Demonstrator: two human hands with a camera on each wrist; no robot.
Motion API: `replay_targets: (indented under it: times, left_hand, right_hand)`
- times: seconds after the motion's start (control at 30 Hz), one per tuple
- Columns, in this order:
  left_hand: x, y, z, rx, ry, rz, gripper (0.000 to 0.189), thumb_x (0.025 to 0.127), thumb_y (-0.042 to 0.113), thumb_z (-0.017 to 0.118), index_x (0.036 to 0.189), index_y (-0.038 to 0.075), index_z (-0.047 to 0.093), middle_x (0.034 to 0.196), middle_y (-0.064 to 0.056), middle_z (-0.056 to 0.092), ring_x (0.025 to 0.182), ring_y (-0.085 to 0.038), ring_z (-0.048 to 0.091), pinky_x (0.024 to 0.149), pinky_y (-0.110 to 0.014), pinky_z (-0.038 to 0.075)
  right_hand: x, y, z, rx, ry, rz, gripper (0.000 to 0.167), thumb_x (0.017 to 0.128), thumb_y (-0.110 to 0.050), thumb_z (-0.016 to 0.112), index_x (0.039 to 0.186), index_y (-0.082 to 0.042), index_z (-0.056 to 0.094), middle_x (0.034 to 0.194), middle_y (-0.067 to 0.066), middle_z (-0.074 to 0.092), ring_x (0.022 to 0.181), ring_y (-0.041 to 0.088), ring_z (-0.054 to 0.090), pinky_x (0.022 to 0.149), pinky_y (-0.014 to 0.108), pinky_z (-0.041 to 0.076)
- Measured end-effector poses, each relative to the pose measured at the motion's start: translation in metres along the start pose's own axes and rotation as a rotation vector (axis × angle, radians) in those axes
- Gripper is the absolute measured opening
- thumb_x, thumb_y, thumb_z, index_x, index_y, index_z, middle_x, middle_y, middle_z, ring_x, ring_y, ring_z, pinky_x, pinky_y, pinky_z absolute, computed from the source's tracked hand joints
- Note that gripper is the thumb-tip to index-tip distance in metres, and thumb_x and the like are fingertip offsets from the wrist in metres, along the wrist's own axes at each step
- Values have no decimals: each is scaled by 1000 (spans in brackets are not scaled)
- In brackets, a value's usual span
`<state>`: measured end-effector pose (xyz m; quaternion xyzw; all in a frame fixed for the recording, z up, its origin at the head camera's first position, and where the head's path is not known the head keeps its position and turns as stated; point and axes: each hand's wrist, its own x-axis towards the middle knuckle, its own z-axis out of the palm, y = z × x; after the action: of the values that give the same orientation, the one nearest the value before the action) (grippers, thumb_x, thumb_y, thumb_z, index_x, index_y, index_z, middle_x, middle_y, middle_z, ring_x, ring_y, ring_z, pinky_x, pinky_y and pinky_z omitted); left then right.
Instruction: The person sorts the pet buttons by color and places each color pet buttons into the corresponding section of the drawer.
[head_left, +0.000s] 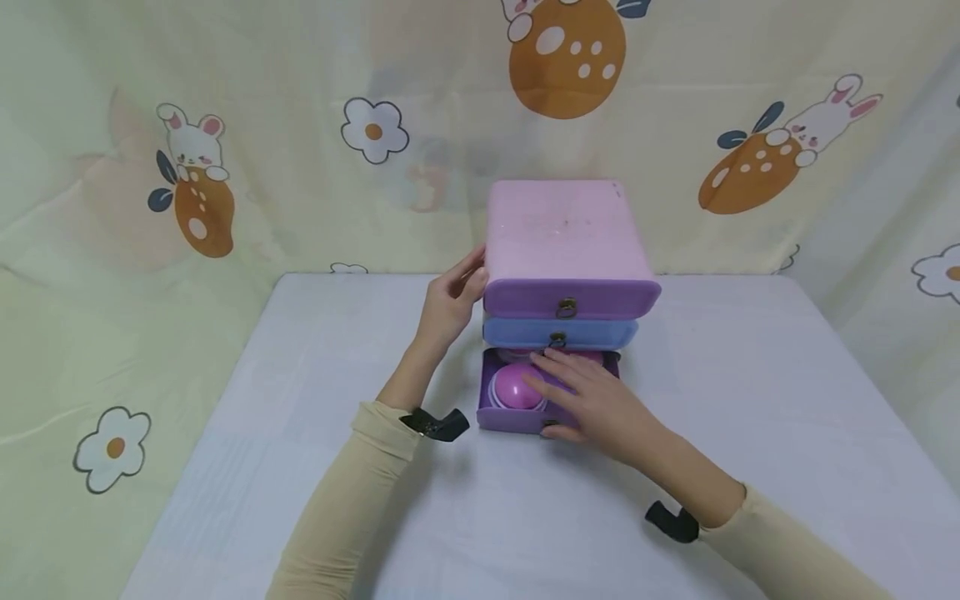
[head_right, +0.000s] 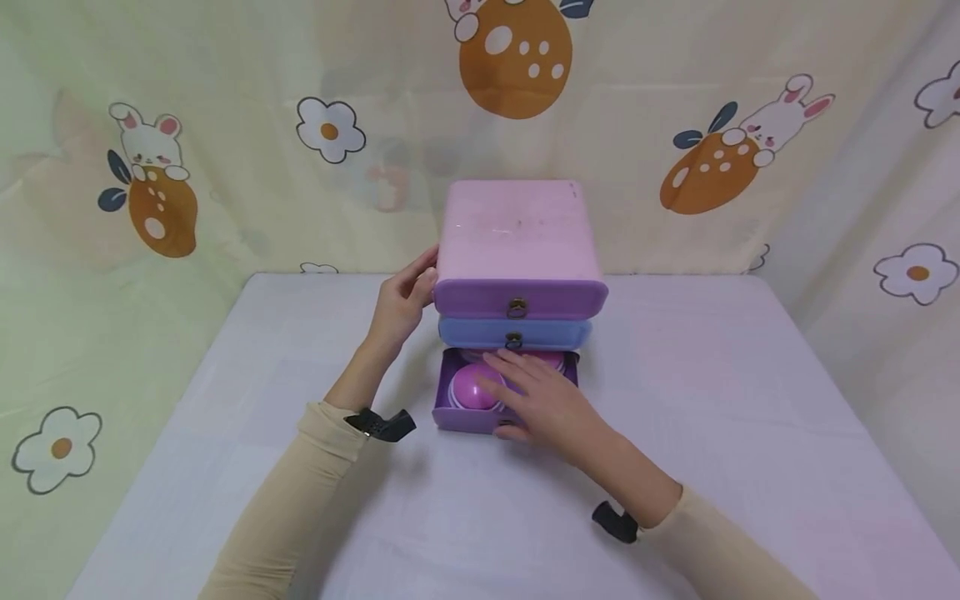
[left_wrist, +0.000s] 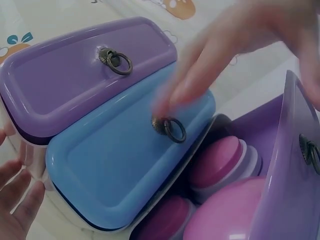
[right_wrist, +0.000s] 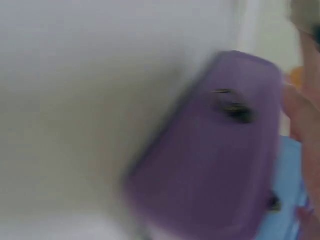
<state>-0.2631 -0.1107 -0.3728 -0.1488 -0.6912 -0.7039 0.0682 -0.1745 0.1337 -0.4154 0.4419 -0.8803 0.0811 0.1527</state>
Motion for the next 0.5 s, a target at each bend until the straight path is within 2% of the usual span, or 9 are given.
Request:
replay_targets:
  times: [0.07, 0.2, 0.37, 0.5]
  left_hand:
    - [-3, 6, 1, 10, -2, 7, 44, 95, 13, 54, 137, 3, 49, 136, -19, 54, 123, -30, 55, 92, -30, 52]
    - [-4, 7, 1, 16, 0, 6, 44, 95, 14, 53, 137, 3, 49, 136, -18, 54, 123, -29, 55, 93, -30, 52]
    - [-4, 6, 1, 18, 7, -6, 43, 95, 13, 53, 137, 3, 50, 136, -17, 54, 123, -28, 55, 93, -30, 52]
    - [2, -7, 1, -5, 6, -7, 43, 95, 13, 54, 138, 5, 50, 137, -16, 53, 124, -27, 54, 94, -30, 51]
  right_hand:
    - [-11, 2, 6, -102, 81, -24, 88, 67, -48, 80, 142, -17, 45, 152, 12, 36, 139, 35, 33, 112, 51, 29]
    - [-28, 10, 18, -211, 159, 84, 103, 62, -57, 78, 147, -17, 35, 157, 16, 20, 143, 40, 17, 114, 59, 16]
    - [-36, 18, 23, -210, 200, 228, 116, 57, -63, 75, 149, -13, 28, 158, 19, 12, 145, 41, 8, 115, 62, 9]
    - [-39, 21, 25, -153, 252, 366, 133, 50, -58, 84, 150, -3, 17, 157, 22, 5, 145, 42, 6, 116, 60, 8]
